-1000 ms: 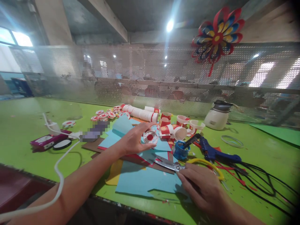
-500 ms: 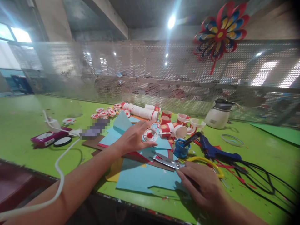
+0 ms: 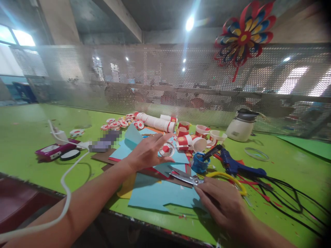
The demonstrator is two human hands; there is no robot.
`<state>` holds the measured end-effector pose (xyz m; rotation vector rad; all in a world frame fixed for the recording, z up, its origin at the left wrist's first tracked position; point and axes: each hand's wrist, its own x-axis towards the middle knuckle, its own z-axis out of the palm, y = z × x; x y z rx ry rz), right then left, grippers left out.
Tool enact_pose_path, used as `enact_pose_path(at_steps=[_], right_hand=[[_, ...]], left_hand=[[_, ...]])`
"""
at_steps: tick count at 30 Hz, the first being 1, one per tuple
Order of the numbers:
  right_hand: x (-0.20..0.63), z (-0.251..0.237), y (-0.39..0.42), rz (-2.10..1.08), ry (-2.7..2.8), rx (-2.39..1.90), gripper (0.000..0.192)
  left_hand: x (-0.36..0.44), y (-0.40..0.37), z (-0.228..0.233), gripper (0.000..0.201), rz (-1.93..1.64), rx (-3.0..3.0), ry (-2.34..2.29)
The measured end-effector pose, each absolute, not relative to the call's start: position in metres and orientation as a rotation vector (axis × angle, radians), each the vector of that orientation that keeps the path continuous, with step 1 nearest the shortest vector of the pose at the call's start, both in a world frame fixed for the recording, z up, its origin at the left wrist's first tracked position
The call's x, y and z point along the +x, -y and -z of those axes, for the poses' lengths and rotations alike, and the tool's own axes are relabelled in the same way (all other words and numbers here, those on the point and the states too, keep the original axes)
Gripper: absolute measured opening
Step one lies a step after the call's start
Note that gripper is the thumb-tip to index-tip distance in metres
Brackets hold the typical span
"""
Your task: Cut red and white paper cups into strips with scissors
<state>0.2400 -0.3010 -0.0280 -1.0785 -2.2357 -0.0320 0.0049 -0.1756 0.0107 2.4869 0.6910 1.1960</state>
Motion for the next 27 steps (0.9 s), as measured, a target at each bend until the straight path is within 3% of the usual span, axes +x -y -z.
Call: enact_pose_path(at_steps=[15,21,27], right_hand=[[0.239,0.024,0.299,0.120,2.238,-1.044,0.019],[0.240,0.024,0.298,0.126,2.249,-1.051,0.023],[0.240,0.028,0.297,0.119,2.262,-1.061,0.023]], left_hand=[[0.007,0.178,-0.009,0.063,-1.288,2.491,-0.726],[0.013,0.162,-0.011,0.040,-1.242,1.512,-0.678],[0.002,0.144,-0.014,0.038,-1.022,0.932,-0.519]])
